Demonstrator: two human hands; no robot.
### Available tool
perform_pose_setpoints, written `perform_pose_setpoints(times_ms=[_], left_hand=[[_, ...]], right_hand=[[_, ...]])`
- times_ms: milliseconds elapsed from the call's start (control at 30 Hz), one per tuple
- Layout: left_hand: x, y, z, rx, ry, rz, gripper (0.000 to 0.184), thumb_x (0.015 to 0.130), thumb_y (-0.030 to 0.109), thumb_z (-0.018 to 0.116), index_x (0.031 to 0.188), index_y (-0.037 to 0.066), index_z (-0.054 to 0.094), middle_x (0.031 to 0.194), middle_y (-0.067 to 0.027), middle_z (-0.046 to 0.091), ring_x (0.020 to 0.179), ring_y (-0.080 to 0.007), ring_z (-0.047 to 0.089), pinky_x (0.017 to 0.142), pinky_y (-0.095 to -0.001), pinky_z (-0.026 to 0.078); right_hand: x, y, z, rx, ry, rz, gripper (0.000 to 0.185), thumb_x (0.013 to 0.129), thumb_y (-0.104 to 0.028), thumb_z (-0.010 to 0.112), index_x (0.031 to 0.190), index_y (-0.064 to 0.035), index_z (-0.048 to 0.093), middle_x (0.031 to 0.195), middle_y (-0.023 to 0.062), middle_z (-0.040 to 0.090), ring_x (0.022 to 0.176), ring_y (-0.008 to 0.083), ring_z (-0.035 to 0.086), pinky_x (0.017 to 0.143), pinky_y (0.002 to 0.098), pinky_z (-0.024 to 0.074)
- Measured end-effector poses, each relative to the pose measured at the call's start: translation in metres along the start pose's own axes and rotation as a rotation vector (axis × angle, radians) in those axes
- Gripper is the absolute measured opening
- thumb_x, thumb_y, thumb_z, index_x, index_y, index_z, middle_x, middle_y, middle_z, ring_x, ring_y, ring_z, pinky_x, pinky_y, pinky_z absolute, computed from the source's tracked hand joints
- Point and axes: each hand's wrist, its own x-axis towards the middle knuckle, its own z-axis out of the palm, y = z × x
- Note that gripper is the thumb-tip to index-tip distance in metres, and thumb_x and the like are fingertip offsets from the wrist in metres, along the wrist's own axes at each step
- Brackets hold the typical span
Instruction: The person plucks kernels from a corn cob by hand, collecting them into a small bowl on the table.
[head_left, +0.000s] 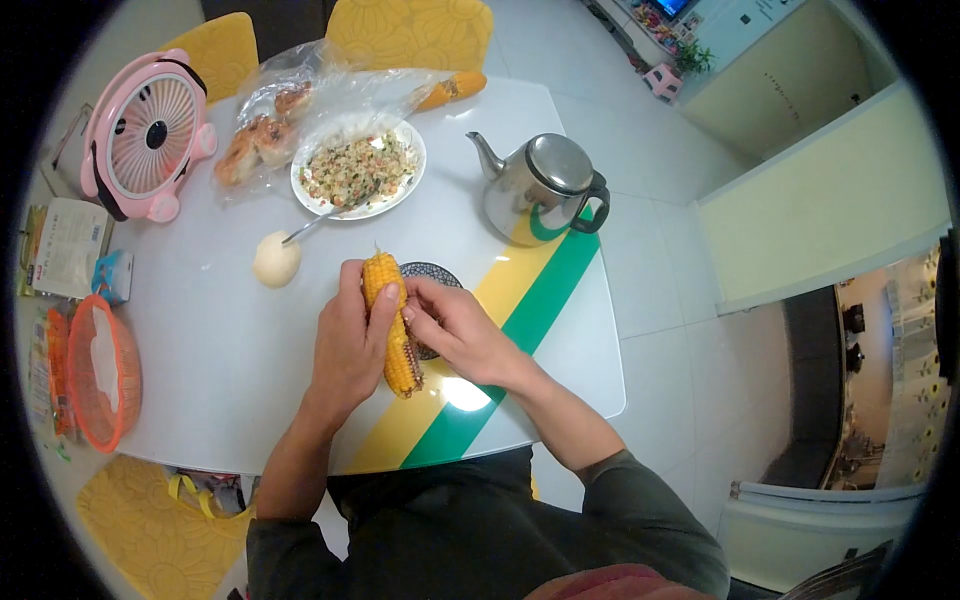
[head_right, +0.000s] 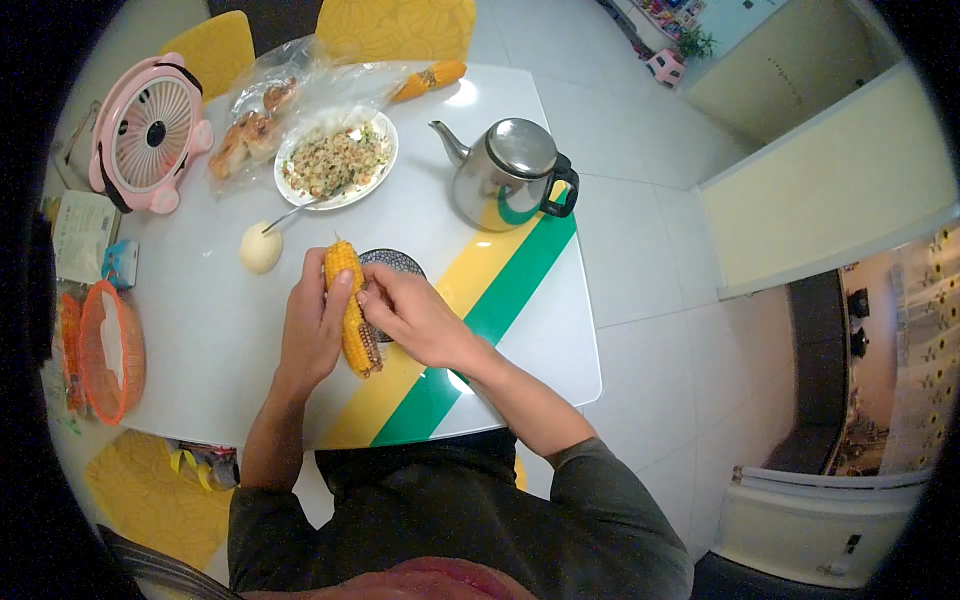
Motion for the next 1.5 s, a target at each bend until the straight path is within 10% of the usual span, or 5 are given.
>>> perform_pose_setpoints(times_ms=[367, 1500], left_hand=[[0.002, 0.001, 0.0, 0.047, -0.009, -0.036, 0.032, 0.112, 0.031, 0.053, 0.119, 0.0, 0.047, 0.088, -0.0289, 0.068, 0.082, -0.0499, 0.068, 0.07, -0.0539, 0.05], [0.001, 0.001, -0.002, 0.032, -0.013, -0.044, 0.031, 0.112, 0.029, 0.053, 0.118, 0.0, 0.047, 0.089, -0.029, 0.068, 0.084, -0.0495, 0.068, 0.073, -0.0538, 0.05]], right_hand=[[0.002, -0.006, 0.005, -0.119, 0.047, 0.01, 0.033, 0.104, -0.02, 0.052, 0.123, 0.0057, 0.059, 0.094, 0.0314, 0.067, 0.087, 0.0488, 0.066, 0.079, 0.0526, 0.0517], [0.002, -0.004, 0.003, -0.18, -0.009, -0.023, 0.031, 0.111, -0.027, 0.048, 0.112, 0.0039, 0.052, 0.096, 0.0312, 0.062, 0.093, 0.0535, 0.06, 0.08, 0.0567, 0.0472]])
